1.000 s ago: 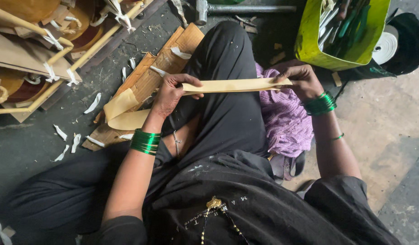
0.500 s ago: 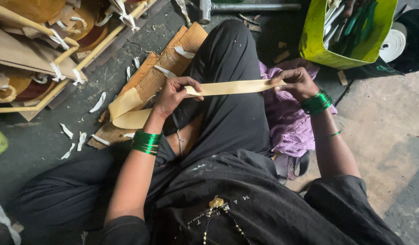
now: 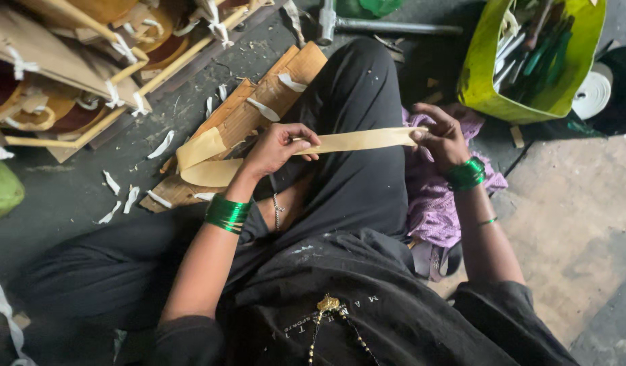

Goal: The person sits on the floor and repeatedly folds thin wooden strips, then inserts and secures them into a wooden frame structure. The person handles the strips by hand and uses a hammer to tap them into place.

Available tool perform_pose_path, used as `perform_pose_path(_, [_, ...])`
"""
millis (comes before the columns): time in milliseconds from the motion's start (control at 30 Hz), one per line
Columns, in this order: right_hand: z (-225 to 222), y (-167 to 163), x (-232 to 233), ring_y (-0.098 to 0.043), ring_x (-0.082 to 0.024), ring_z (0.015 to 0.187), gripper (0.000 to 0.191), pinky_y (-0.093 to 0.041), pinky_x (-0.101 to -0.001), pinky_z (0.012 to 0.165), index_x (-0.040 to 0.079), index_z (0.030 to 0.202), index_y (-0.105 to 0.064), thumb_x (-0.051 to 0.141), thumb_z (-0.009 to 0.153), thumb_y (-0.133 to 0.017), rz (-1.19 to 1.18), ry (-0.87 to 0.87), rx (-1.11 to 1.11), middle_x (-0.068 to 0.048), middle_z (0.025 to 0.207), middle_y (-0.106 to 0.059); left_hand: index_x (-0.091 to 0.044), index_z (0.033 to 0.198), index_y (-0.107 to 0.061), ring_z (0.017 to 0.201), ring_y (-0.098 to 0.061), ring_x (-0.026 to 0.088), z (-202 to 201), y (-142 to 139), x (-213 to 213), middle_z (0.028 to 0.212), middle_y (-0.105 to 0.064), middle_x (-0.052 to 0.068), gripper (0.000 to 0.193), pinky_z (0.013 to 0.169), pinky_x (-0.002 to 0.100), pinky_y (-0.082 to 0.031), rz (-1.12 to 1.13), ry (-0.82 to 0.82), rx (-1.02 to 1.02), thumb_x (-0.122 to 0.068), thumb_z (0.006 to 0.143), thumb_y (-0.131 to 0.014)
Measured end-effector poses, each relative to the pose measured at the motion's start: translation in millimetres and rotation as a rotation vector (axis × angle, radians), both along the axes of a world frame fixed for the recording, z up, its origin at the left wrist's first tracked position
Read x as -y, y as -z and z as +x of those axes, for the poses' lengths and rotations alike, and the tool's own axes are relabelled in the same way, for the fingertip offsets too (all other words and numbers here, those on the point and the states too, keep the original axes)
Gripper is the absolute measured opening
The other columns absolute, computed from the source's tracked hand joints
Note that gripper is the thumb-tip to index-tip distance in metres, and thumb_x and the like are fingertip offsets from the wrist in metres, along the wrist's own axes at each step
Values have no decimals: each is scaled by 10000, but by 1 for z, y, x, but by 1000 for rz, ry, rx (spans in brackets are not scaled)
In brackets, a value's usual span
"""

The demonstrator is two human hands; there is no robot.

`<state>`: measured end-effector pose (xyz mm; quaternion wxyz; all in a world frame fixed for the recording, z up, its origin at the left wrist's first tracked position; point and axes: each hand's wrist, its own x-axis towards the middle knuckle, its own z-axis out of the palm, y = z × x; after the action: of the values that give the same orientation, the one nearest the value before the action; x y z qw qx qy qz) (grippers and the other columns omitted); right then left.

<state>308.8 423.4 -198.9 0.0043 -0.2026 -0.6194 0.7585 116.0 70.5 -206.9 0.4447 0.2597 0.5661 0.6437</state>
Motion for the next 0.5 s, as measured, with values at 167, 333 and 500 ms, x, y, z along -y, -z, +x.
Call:
perform_pose_path(167, [2,29,-14,-640,-97,742,58,-500,-237,698,22,956,-727,79,959,-718,-7,-25,80,-35,832,-712,20,1018,-721,820,-756,143,12,-31,-18,903,-762,82,181,753,269,-626,2,-52,-124,65,933,-568])
perform_pose_path(333, [-20,49,-29,-640,-101,747,17,-507,-249,719,20,904,-708,31,906,-722,-13,19,176,-17,825,-700,18,957,-745,690,-763,118,27,-73,-61,797,-771,96,204,631,272,-630,-50,-96,-327,82,882,-567])
perform_pose_path(500, [-42,23,-24,-644,-127,734,23,-498,-255,707,12,879,-723,-4,872,-707,38,-111,83,-40,799,-695,29,1006,-720,712,-740,135,33,-65,-13,823,-759,105,195,675,278,-616,-34,-143,-99,76,929,-547])
